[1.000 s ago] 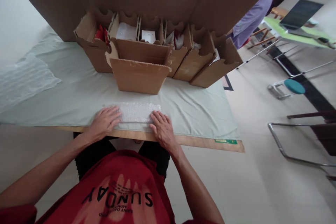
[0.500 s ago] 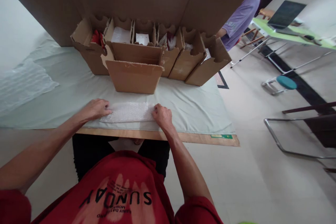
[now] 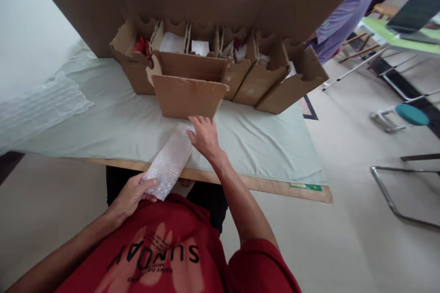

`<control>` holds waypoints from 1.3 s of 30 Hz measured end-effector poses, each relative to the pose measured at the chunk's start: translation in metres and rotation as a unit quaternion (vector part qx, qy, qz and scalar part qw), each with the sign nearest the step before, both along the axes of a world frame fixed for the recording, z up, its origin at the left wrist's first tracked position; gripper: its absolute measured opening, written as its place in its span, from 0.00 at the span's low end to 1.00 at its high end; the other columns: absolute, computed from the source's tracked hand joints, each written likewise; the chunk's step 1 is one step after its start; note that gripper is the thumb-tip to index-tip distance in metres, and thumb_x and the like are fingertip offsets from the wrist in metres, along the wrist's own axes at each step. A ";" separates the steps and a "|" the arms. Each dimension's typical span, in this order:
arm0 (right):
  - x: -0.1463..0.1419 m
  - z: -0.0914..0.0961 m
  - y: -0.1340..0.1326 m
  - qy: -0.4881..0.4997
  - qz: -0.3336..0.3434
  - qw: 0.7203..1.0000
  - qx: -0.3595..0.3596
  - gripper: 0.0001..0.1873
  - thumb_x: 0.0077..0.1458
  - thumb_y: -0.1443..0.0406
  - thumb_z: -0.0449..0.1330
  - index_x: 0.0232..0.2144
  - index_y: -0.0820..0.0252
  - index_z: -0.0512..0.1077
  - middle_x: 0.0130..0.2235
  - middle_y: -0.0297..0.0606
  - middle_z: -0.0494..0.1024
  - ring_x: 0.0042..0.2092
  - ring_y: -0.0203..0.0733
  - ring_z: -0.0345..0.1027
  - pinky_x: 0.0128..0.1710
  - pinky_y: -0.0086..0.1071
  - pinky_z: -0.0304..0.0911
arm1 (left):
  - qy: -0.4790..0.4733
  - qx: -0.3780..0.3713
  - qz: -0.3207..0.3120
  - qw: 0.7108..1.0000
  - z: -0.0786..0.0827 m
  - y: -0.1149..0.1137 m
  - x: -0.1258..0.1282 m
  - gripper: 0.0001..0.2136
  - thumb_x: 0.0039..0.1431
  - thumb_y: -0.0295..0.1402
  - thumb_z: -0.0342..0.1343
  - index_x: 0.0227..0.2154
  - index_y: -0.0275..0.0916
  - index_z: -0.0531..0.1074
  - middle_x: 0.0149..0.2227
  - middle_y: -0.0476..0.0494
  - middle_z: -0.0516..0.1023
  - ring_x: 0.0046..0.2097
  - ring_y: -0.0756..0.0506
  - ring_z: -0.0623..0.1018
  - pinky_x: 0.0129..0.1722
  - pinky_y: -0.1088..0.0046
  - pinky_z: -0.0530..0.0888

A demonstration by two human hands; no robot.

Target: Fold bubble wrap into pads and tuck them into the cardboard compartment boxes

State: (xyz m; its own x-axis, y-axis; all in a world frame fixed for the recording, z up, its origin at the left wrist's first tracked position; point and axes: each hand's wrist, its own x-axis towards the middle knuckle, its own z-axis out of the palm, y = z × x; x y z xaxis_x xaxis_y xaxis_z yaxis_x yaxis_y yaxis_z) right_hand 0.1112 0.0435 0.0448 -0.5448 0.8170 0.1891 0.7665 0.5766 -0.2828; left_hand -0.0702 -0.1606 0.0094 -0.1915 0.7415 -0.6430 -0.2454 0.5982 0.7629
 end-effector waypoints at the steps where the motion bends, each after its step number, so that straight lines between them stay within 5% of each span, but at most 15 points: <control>1: 0.008 0.001 -0.013 0.013 0.029 0.999 -0.003 0.22 0.62 0.65 0.58 0.58 0.59 0.71 0.58 0.49 0.76 0.56 0.57 0.68 0.54 0.47 0.58 | -0.025 0.000 0.024 0.999 -0.002 -0.004 0.005 0.23 0.38 0.46 0.70 0.35 0.36 0.75 0.29 0.45 0.79 0.25 0.48 0.77 0.24 0.71 0.77; 4: 0.036 -0.005 -0.065 0.012 0.149 0.988 -0.039 0.23 0.61 0.64 0.58 0.59 0.53 0.71 0.60 0.46 0.75 0.58 0.56 0.67 0.54 0.49 0.60 | -0.074 -0.002 0.059 0.995 -0.002 -0.007 0.010 0.22 0.39 0.45 0.71 0.34 0.35 0.75 0.29 0.45 0.79 0.25 0.48 0.77 0.24 0.72 0.77; 7: 0.046 -0.027 -0.116 0.006 0.190 0.981 -0.039 0.30 0.60 0.66 0.59 0.64 0.52 0.66 0.67 0.49 0.66 0.64 0.58 0.61 0.56 0.52 0.61 | -0.117 -0.008 0.065 0.991 0.000 -0.002 0.014 0.23 0.40 0.44 0.71 0.36 0.34 0.75 0.29 0.45 0.79 0.25 0.48 0.77 0.23 0.71 0.77; 13: 0.013 -0.080 -0.147 0.095 0.073 0.993 0.012 0.20 0.63 0.69 0.54 0.54 0.52 0.76 0.60 0.46 0.75 0.61 0.53 0.67 0.56 0.47 0.61 | -0.106 -0.014 -0.026 0.994 0.000 -0.009 0.009 0.23 0.47 0.49 0.67 0.38 0.36 0.73 0.29 0.43 0.80 0.27 0.45 0.80 0.27 0.68 0.78; 16: 0.010 -0.085 -0.142 0.163 0.055 0.985 -0.014 0.16 0.64 0.66 0.55 0.51 0.55 0.77 0.54 0.46 0.80 0.55 0.50 0.72 0.52 0.43 0.63 | 0.067 0.075 -0.068 0.993 0.002 -0.014 -0.019 0.19 0.56 0.48 0.58 0.42 0.37 0.72 0.33 0.40 0.81 0.33 0.42 0.82 0.34 0.64 0.80; 18: 0.015 -0.082 -0.139 0.200 0.057 0.977 -0.043 0.16 0.65 0.65 0.55 0.51 0.55 0.77 0.53 0.44 0.81 0.54 0.48 0.73 0.52 0.42 0.64 | 0.239 0.186 -0.101 0.948 0.006 -0.010 -0.040 0.18 0.57 0.41 0.57 0.48 0.38 0.71 0.44 0.36 0.82 0.46 0.38 0.82 0.48 0.57 0.79; 20: 0.020 -0.077 -0.136 0.226 0.059 0.970 -0.073 0.16 0.66 0.65 0.54 0.51 0.54 0.77 0.51 0.42 0.82 0.54 0.47 0.74 0.53 0.41 0.64 | 0.361 0.287 -0.183 0.868 0.010 0.002 -0.053 0.24 0.55 0.35 0.57 0.55 0.38 0.69 0.58 0.32 0.76 0.61 0.35 0.74 0.62 0.51 0.70; 22: 0.022 -0.071 -0.132 0.232 0.053 0.966 -0.099 0.16 0.67 0.65 0.52 0.49 0.54 0.78 0.49 0.41 0.83 0.52 0.46 0.75 0.52 0.40 0.64 | 0.402 0.344 -0.279 0.801 0.012 0.019 -0.054 0.31 0.53 0.33 0.58 0.61 0.38 0.65 0.66 0.32 0.68 0.69 0.34 0.64 0.68 0.50 0.62; 24: 0.020 -0.064 -0.125 0.219 0.042 0.967 -0.124 0.16 0.68 0.63 0.50 0.44 0.55 0.79 0.44 0.41 0.84 0.48 0.46 0.76 0.49 0.38 0.66 | 0.397 0.358 -0.334 0.776 0.010 0.035 -0.046 0.34 0.52 0.35 0.60 0.64 0.38 0.63 0.66 0.32 0.67 0.68 0.34 0.66 0.67 0.51 0.64; 28: 0.014 -0.051 -0.110 0.207 0.021 0.960 -0.188 0.18 0.68 0.59 0.50 0.36 0.56 0.78 0.37 0.40 0.82 0.41 0.45 0.75 0.43 0.36 0.67 | 0.385 0.309 -0.254 0.832 -0.002 0.054 -0.022 0.16 0.57 0.39 0.57 0.46 0.38 0.75 0.44 0.38 0.82 0.47 0.40 0.80 0.51 0.61 0.76; 31: 0.015 -0.049 -0.101 0.228 -0.016 0.946 -0.230 0.13 0.62 0.57 0.58 0.43 0.56 0.77 0.39 0.40 0.82 0.41 0.45 0.74 0.41 0.35 0.67 | 0.356 0.266 -0.182 0.877 -0.010 0.059 -0.013 0.09 0.60 0.38 0.52 0.30 0.39 0.73 0.30 0.45 0.79 0.34 0.45 0.78 0.38 0.69 0.74; 35: 0.022 -0.055 -0.089 0.301 -0.062 0.913 -0.270 0.19 0.58 0.56 0.60 0.48 0.59 0.72 0.37 0.39 0.81 0.38 0.44 0.74 0.40 0.35 0.67 | 0.310 0.257 -0.153 0.902 -0.013 0.067 -0.010 0.09 0.58 0.39 0.53 0.28 0.40 0.71 0.27 0.48 0.77 0.32 0.47 0.77 0.34 0.73 0.71; 39: 0.018 -0.060 -0.082 0.330 -0.104 0.896 -0.277 0.17 0.58 0.58 0.57 0.46 0.60 0.71 0.30 0.35 0.79 0.31 0.41 0.72 0.34 0.34 0.65 | 0.351 0.222 -0.143 0.899 -0.015 0.077 -0.008 0.08 0.57 0.37 0.55 0.35 0.39 0.74 0.23 0.53 0.73 0.26 0.49 0.72 0.30 0.74 0.65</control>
